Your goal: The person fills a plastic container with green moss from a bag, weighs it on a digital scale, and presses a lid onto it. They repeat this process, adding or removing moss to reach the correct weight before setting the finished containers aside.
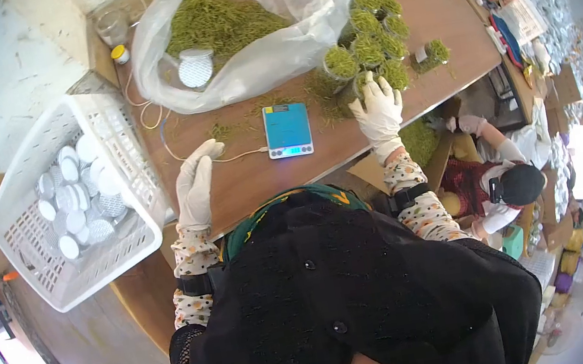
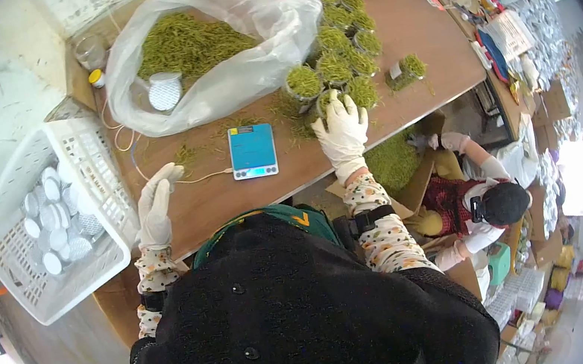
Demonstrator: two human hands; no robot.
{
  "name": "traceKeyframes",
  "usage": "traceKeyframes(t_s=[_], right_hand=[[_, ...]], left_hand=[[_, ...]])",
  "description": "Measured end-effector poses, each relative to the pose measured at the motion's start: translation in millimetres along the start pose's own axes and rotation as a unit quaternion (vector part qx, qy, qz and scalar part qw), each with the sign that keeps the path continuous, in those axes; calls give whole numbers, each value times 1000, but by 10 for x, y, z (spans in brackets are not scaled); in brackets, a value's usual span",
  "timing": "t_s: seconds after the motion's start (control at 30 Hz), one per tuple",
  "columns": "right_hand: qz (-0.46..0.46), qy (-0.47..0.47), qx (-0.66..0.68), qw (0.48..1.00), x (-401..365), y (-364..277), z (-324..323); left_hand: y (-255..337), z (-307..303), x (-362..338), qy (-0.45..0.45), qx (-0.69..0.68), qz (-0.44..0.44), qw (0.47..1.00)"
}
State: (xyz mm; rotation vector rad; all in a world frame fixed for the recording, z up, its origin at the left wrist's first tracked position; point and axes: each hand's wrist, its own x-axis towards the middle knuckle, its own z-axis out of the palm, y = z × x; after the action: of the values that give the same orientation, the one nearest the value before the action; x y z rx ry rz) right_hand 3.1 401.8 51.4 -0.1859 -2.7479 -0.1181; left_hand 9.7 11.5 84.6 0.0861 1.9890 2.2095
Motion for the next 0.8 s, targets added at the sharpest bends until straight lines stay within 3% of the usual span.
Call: traceKeyframes(t_s=[0.13, 0.23, 0.33, 0.5, 0.7, 0.8], right_hand=[[-14, 22, 30, 999, 36, 48, 85], [-15, 33, 137, 990, 78, 87, 195], [-3, -20, 166, 986, 114, 123, 270], [49, 46, 178, 982, 87, 87, 407], [4, 101, 215, 971, -49, 138, 141], [-9, 88, 313, 946, -26, 121, -193]], left_hand=[[-81, -57, -43, 0, -9, 6, 1000], [-147, -101, -53, -3, -17, 2, 1000], [-214, -113, -53, -15, -30, -9, 999], [-327, -77, 13, -35, -80, -21, 996], [-227, -52, -45, -25, -62, -26, 997], [-322, -107, -99, -17, -50, -31, 998]])
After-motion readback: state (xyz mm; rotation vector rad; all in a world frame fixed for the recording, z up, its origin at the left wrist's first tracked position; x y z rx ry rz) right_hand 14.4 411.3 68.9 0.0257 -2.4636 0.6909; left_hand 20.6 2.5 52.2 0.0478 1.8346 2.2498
